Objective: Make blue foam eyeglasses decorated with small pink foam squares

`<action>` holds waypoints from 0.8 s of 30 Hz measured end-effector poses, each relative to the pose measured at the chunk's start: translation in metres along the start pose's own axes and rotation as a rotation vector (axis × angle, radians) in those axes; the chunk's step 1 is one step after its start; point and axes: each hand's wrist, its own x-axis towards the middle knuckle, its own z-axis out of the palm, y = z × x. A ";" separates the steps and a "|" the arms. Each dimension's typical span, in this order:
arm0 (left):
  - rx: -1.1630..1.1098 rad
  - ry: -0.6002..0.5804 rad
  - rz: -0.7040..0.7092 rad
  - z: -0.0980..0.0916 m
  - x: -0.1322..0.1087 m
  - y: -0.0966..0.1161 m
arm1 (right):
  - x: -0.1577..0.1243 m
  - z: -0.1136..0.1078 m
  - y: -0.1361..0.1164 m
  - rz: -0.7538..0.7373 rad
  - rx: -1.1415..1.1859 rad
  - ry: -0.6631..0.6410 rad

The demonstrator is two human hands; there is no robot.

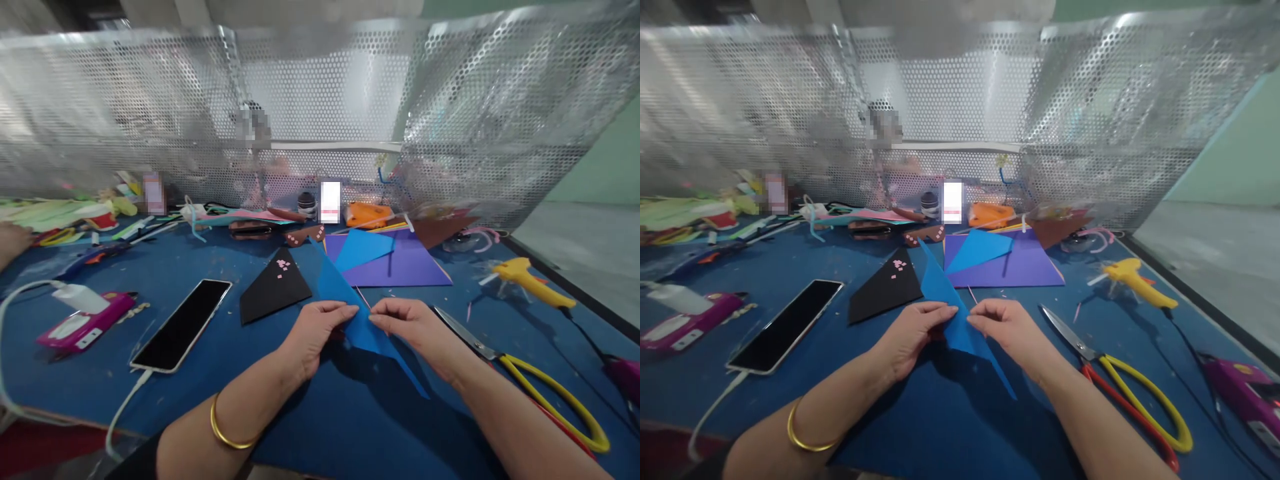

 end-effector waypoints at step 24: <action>-0.382 0.338 0.157 -0.013 0.008 0.021 | 0.015 -0.040 -0.002 -0.243 0.352 0.797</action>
